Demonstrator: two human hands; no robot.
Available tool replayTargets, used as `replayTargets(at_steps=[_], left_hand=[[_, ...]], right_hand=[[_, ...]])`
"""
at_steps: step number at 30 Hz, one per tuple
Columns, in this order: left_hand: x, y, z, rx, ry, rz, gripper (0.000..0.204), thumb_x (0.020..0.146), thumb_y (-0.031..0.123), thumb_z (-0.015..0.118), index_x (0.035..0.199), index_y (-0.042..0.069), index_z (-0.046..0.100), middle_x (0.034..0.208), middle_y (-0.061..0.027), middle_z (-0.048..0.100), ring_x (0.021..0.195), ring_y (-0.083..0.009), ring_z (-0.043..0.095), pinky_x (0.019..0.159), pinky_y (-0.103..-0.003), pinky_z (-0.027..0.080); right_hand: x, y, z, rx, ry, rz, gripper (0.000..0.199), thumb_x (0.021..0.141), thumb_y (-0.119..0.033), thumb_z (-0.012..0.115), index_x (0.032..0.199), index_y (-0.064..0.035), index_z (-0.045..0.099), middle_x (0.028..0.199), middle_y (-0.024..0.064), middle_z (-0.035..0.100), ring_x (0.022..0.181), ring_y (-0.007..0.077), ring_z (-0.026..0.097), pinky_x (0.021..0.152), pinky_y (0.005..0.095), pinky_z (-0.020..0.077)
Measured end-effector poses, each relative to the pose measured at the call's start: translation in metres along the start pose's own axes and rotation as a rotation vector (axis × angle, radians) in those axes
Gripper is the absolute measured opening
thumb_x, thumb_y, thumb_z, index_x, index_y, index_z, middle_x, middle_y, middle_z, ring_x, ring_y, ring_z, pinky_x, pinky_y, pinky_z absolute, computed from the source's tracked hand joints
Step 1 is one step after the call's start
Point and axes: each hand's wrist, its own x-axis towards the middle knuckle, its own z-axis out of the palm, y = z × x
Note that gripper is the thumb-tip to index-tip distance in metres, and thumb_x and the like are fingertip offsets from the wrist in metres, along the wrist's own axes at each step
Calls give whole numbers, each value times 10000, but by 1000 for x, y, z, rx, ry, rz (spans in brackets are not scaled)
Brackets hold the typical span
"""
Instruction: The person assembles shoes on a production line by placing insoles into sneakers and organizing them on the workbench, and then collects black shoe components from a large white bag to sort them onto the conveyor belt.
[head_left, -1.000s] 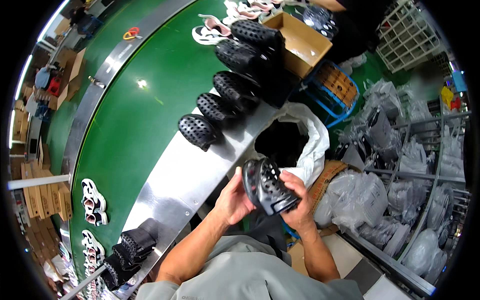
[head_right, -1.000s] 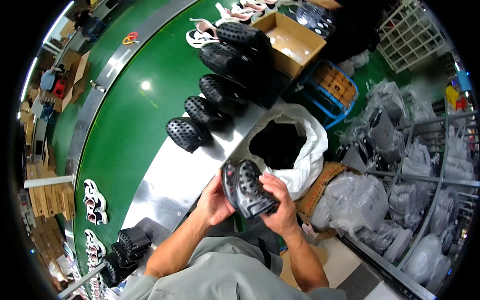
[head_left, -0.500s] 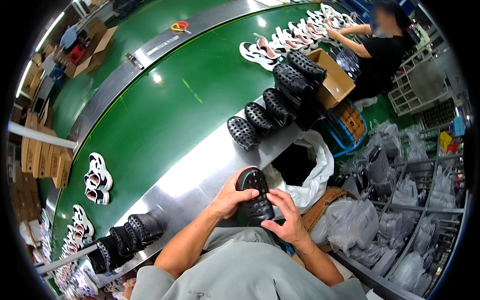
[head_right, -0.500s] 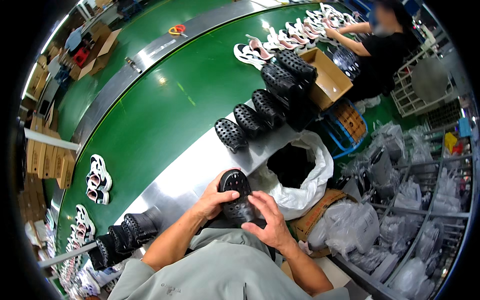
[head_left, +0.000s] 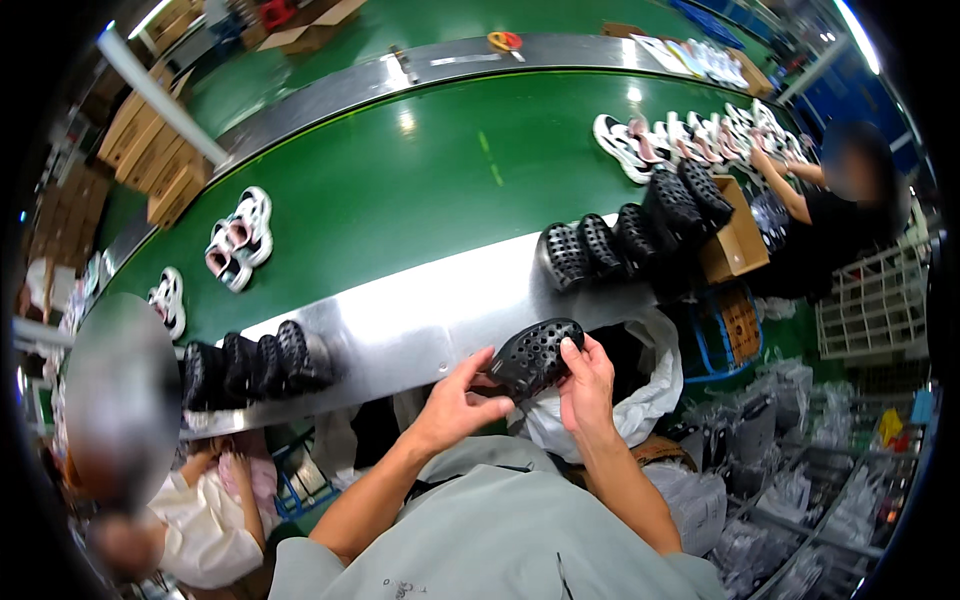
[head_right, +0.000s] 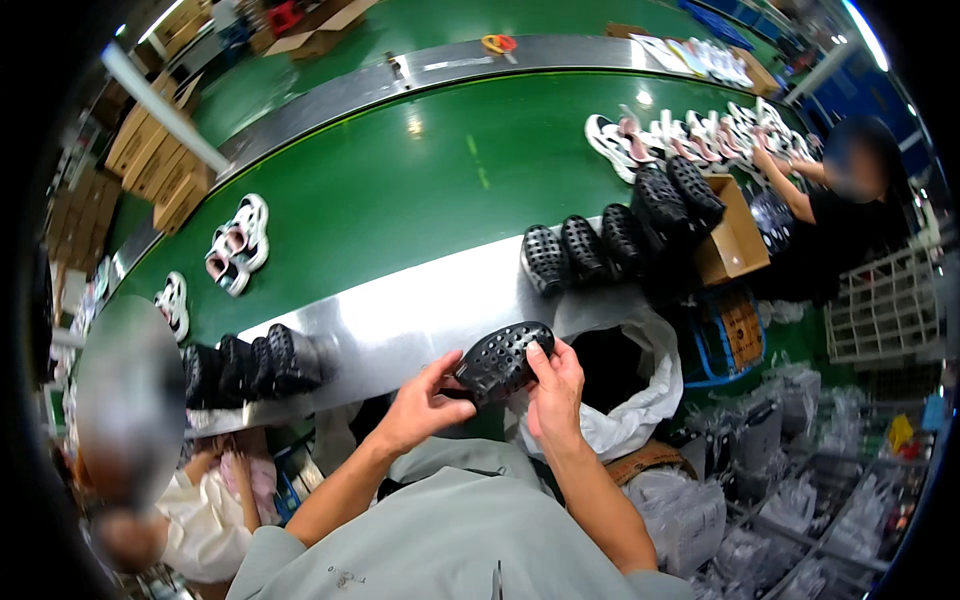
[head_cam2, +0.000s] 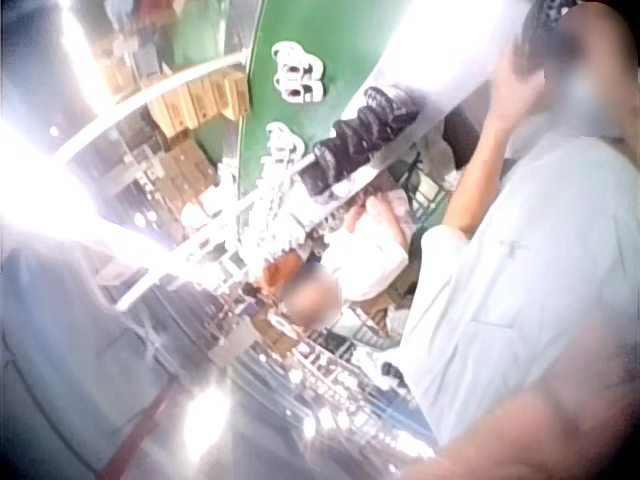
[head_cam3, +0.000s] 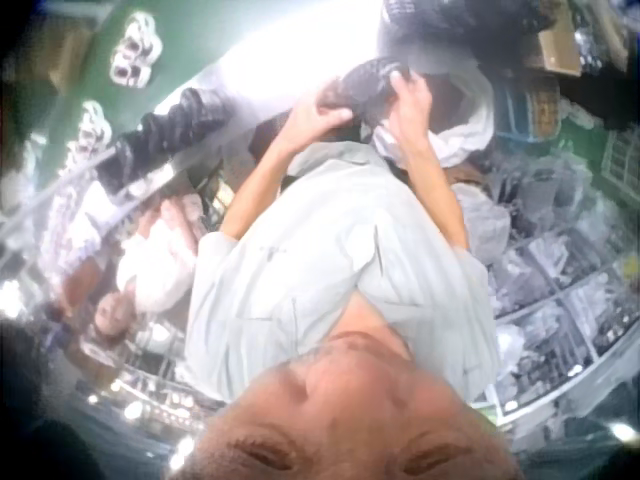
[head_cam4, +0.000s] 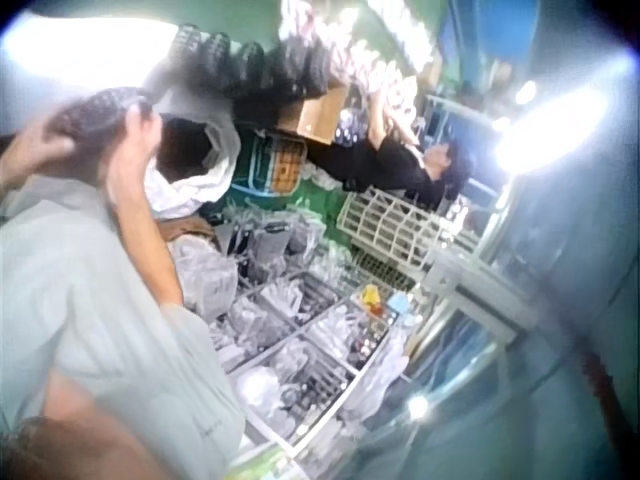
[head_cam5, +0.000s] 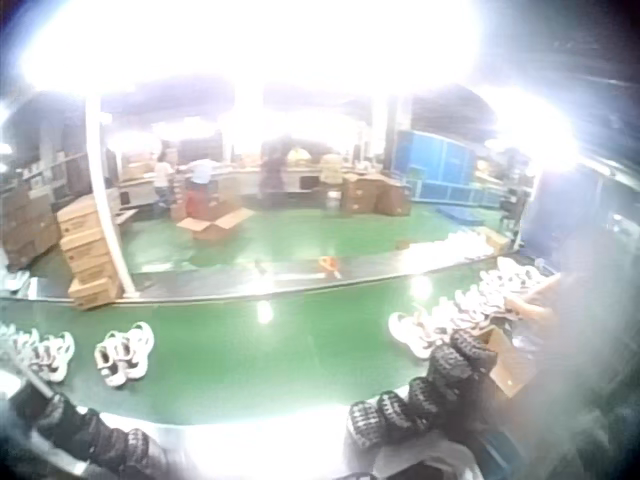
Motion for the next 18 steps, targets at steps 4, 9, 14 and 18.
replayTargets(at_steps=[4, 9, 14, 18], left_hand=[[-24, -4, 20, 457, 373, 318, 889, 708, 130, 887, 1474, 86, 438, 1299, -180, 552, 1148, -322, 603, 907, -377, 554], [-63, 4, 4, 332, 571, 259, 762, 733, 120, 878, 1401, 62, 516, 1270, -149, 572, 1119, -267, 619, 922, -347, 533], [-124, 13, -83, 281, 1250, 386, 714, 750, 186, 876, 1351, -3, 541, 1169, -118, 614, 949, -199, 626, 783, -321, 535], [-175, 2, -182, 498, 1660, 272, 664, 797, 247, 851, 1310, -48, 551, 1076, -158, 650, 914, -234, 639, 812, -341, 535]], right_hand=[[-11, 27, 23, -8, -56, 30, 367, 984, -112, 651, 1295, 2, 493, 1134, 89, 653, 991, 161, 644, 854, 329, 539], [-23, 7, 38, 22, -332, 278, 364, 1025, -205, 597, 1330, -37, 494, 1152, 97, 642, 1011, 213, 652, 873, 353, 549], [-16, 9, 10, -191, -484, 509, 272, 1012, -167, 605, 1215, 10, 572, 1029, 134, 682, 901, 233, 696, 786, 360, 597], [-10, 19, -13, -271, -456, 541, 189, 995, -144, 617, 1120, -3, 614, 937, 123, 693, 819, 223, 694, 726, 350, 596]])
